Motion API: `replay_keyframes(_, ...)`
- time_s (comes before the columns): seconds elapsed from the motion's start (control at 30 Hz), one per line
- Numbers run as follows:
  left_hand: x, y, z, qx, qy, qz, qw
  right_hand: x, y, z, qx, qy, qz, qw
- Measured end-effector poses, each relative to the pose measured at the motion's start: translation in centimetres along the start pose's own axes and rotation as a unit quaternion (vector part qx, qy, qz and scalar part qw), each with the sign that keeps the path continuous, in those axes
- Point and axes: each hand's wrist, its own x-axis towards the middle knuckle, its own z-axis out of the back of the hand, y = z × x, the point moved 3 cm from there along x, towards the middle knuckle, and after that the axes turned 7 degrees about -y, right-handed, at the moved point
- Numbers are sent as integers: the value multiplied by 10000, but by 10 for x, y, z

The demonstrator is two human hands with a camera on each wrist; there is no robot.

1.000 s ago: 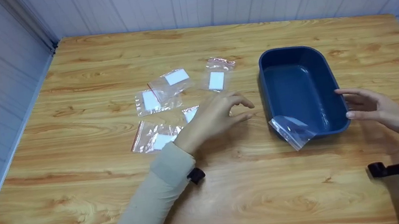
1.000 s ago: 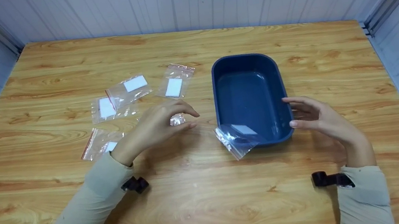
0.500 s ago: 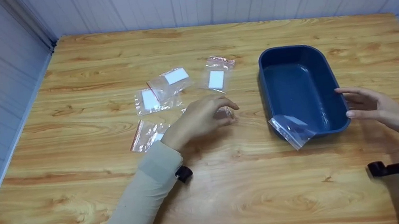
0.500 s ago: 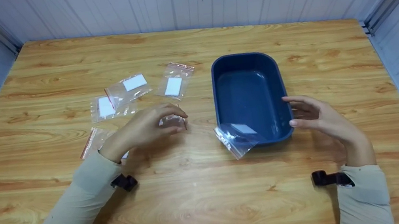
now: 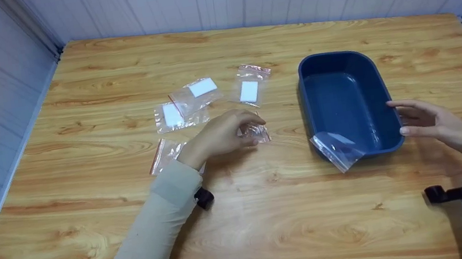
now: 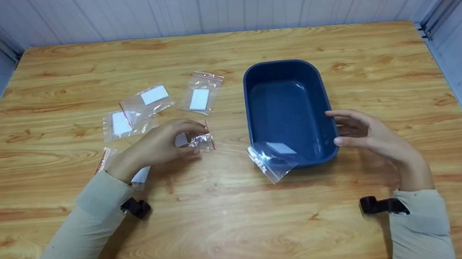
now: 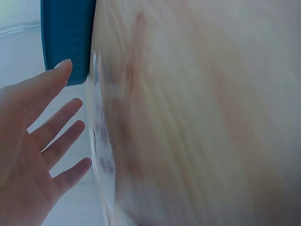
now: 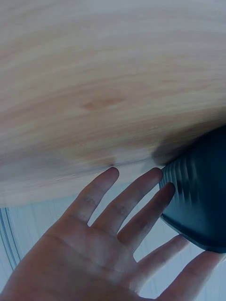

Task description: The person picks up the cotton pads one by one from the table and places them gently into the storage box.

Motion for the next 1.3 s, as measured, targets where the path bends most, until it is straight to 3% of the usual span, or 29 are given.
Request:
replay_keyframes(0.37, 1, 7, -2, 351, 421, -137, 9984, 1, 0, 0, -327, -138, -34, 9994)
replay_keyframes(0.83, 0, 8, -2, 536, 268, -65, 9982, 1, 0, 0, -37, 14, 9, 10000)
replay_keyframes(1.3, 0, 9, -2, 334, 125, 136, 9993, 0, -1, 1, -177, -60, -21, 9998)
